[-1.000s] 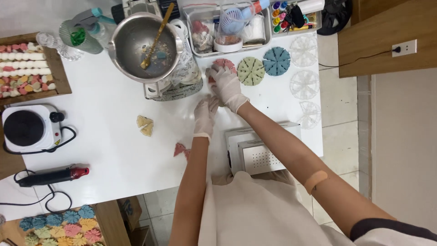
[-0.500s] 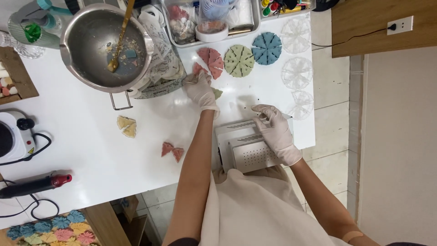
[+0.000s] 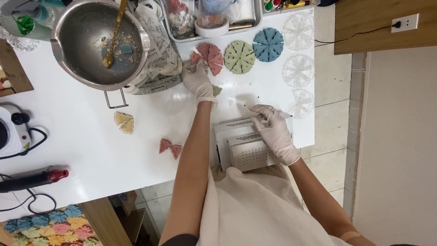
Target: The recorder is assembling decorative wax pieces and placing them onto a grid-like machine, likely for candle production.
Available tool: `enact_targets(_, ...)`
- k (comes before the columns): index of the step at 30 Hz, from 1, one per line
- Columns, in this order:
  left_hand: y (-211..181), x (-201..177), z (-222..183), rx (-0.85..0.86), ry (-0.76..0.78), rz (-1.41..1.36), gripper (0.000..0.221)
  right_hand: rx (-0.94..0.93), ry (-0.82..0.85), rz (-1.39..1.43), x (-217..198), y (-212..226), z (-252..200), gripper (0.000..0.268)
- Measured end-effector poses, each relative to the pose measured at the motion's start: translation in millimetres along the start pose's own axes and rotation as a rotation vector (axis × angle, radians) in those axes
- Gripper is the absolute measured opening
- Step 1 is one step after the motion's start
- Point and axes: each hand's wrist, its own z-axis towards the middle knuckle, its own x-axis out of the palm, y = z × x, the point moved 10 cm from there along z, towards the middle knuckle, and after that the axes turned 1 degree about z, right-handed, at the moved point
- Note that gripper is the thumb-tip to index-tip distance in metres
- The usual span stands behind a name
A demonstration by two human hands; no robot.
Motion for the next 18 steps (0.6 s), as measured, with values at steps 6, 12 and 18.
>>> enact_targets(6, 19, 3, 17, 0.008, 0.047, -0.048, 0.027, 0.084, 0.01, -0.017, -4, 0, 2, 0.032)
enact_targets(12, 12, 5, 15, 0.014, 0.085, -0.067, 0.028, 0.091, 0.003, -0.014, -4, -10, 3, 0.031)
enact_targets(18, 7, 6, 16, 0.006, 0.083, -0.036, 0.028, 0.071, 0.011, -0.006, -1, -10, 1, 0.031)
